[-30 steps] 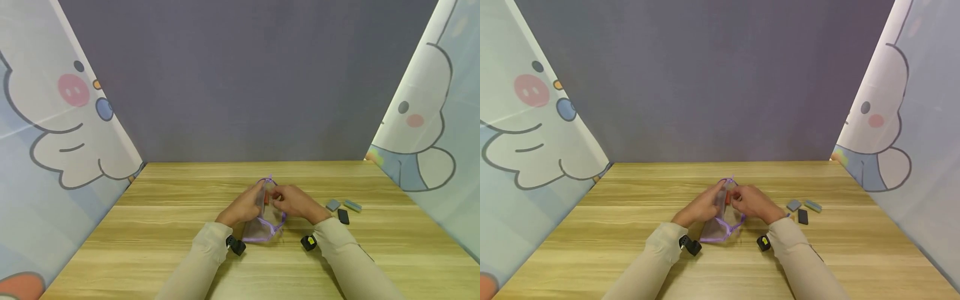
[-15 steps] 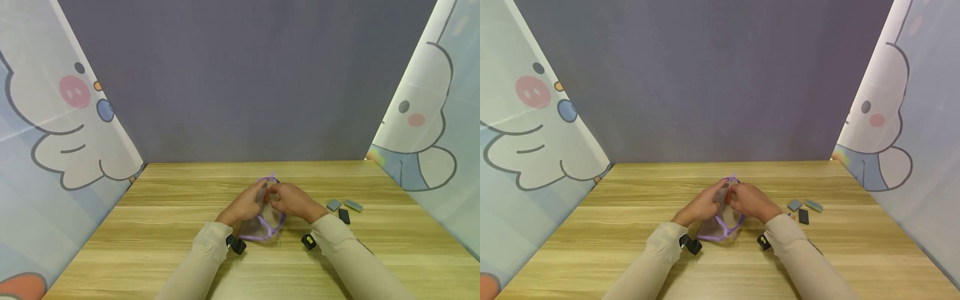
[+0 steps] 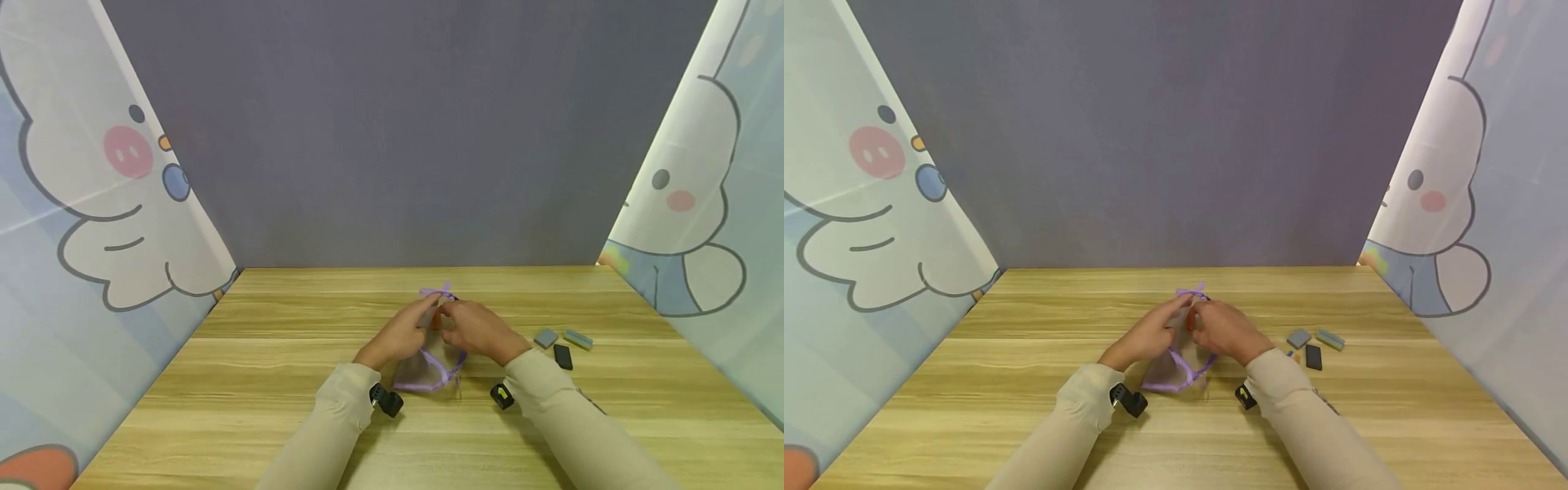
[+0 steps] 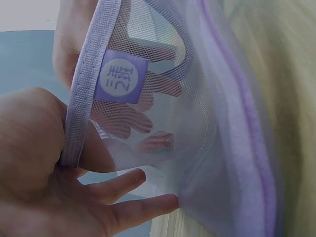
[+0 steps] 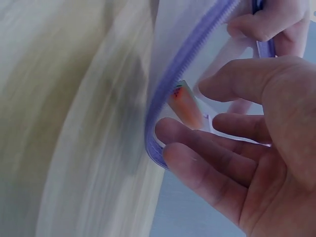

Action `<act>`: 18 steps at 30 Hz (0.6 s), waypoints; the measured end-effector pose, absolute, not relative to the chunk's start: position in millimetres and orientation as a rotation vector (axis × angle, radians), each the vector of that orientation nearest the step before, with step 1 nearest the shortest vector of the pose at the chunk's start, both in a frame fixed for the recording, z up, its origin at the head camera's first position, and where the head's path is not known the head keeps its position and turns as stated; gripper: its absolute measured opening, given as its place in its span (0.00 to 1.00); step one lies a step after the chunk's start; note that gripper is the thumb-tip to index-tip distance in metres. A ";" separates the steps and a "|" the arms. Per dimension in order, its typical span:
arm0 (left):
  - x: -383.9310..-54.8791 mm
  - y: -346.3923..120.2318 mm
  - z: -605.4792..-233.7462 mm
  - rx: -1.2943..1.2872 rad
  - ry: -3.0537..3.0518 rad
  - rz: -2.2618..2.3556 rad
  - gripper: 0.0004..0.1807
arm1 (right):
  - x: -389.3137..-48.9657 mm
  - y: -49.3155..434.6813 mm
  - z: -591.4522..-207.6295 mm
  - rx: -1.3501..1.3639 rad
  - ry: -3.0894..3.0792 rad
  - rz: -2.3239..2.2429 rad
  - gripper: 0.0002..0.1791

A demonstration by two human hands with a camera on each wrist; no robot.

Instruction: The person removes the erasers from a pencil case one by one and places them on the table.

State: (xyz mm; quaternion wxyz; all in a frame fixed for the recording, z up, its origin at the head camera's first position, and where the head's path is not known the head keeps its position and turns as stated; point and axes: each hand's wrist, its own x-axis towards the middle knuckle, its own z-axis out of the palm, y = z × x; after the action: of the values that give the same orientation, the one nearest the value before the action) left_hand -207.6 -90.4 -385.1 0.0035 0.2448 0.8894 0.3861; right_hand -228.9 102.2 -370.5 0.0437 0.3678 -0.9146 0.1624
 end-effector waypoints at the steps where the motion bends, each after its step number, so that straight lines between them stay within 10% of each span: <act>1: -207.5 -90.5 -384.8 0.779 2.788 1.209 0.47 | -228.5 101.9 -371.1 1.121 -2.793 0.496 0.19; 18: -210.1 -92.5 -388.2 1.038 2.751 1.170 0.51 | -234.7 98.8 -381.7 1.082 -2.785 0.508 0.15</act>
State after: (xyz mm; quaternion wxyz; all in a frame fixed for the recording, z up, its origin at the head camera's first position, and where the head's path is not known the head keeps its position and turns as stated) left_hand -210.1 -92.5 -388.2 -0.0114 0.3279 0.8693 0.3698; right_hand -234.7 98.8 -381.7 0.0553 0.3564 -0.9176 0.1675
